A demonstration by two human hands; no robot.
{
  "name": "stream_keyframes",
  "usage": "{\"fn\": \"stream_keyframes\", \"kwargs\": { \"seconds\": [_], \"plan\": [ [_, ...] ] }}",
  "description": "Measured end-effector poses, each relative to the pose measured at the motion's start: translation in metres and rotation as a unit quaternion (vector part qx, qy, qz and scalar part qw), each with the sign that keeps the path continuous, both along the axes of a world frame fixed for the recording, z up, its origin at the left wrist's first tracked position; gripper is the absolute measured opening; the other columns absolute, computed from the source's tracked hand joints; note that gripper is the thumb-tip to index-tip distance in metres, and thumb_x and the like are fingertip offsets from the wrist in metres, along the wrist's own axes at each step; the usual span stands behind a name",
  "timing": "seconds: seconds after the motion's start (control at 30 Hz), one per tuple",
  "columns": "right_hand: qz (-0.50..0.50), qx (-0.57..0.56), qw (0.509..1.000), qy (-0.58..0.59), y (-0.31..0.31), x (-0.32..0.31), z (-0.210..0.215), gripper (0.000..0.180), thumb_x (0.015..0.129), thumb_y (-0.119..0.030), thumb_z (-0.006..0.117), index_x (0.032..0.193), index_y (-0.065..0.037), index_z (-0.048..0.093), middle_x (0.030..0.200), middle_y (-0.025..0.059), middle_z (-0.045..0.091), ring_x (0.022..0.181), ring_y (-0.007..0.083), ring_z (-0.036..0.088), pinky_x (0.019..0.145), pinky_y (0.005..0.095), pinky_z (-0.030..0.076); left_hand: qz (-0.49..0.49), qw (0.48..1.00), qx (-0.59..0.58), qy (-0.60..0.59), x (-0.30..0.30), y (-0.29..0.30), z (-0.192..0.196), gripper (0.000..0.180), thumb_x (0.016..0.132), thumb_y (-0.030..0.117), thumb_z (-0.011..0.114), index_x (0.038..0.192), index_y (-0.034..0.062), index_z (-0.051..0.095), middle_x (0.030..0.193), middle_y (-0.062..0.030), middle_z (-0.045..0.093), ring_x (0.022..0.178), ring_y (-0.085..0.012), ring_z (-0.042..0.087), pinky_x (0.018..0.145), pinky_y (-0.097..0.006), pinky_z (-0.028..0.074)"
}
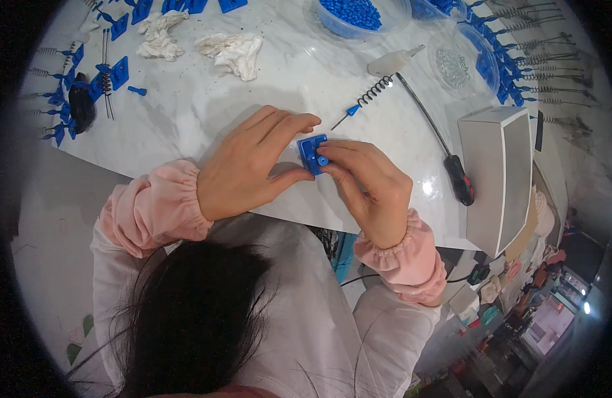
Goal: The person assembles small plastic and metal electronic or mechanical parts by hand, securing them with small screws using a screwdriver and applying adhesive from a glue bottle.
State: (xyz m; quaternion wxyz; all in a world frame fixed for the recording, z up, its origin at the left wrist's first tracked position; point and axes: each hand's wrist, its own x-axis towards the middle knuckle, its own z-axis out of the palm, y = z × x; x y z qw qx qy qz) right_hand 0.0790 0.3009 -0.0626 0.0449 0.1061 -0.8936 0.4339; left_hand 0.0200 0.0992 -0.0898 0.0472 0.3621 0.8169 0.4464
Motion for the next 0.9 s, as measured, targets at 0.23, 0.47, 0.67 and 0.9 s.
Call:
{"fn": "stream_keyframes", "kwargs": {
  "seconds": [0.23, 0.47, 0.67, 0.9],
  "plan": [
    [-0.023, -0.006, 0.999, -0.023, -0.002, -0.002, 0.003, 0.023, 0.084, 0.003, 0.072, 0.106, 0.000, 0.072, 0.101, 0.0135, 0.073, 0.089, 0.0242, 0.071, 0.077, 0.0310, 0.055, 0.005, 0.999, 0.037, 0.024, 0.005, 0.008, -0.006, 0.061, 0.072, 0.010, 0.080, 0.127, 0.0002, 0.054, 0.114, -0.0161, 0.061, 0.105, -0.0354, 0.057, 0.091, -0.041, 0.047],
    [0.025, 0.050, 0.998, 0.003, 0.006, -0.008, 0.005, 0.023, 0.083, 0.000, 0.074, 0.106, -0.001, 0.073, 0.100, 0.0137, 0.073, 0.089, 0.0253, 0.071, 0.076, 0.0316, 0.055, 0.008, 0.999, 0.051, 0.000, 0.009, 0.013, -0.008, 0.067, 0.073, 0.004, 0.078, 0.133, 0.0004, 0.048, 0.115, -0.0132, 0.065, 0.107, -0.0342, 0.058, 0.092, -0.041, 0.048],
    [0.025, 0.030, 0.999, 0.001, 0.010, -0.013, 0.002, 0.024, 0.081, 0.000, 0.075, 0.106, 0.000, 0.073, 0.102, 0.0142, 0.074, 0.091, 0.0255, 0.071, 0.079, 0.0322, 0.056, 0.026, 0.996, 0.079, -0.033, 0.004, 0.012, -0.006, 0.065, 0.074, 0.003, 0.077, 0.132, 0.0014, 0.048, 0.118, -0.0104, 0.068, 0.109, -0.0321, 0.059, 0.093, -0.041, 0.049],
    [0.009, 0.007, 1.000, 0.000, 0.002, -0.013, 0.002, 0.025, 0.081, 0.001, 0.075, 0.106, 0.001, 0.073, 0.102, 0.0150, 0.074, 0.093, 0.0253, 0.072, 0.081, 0.0317, 0.056, 0.013, 0.999, 0.043, -0.009, 0.001, 0.010, -0.011, 0.063, 0.074, 0.002, 0.077, 0.131, 0.0023, 0.048, 0.116, -0.0095, 0.069, 0.108, -0.0311, 0.061, 0.089, -0.039, 0.051]
  ]
}}
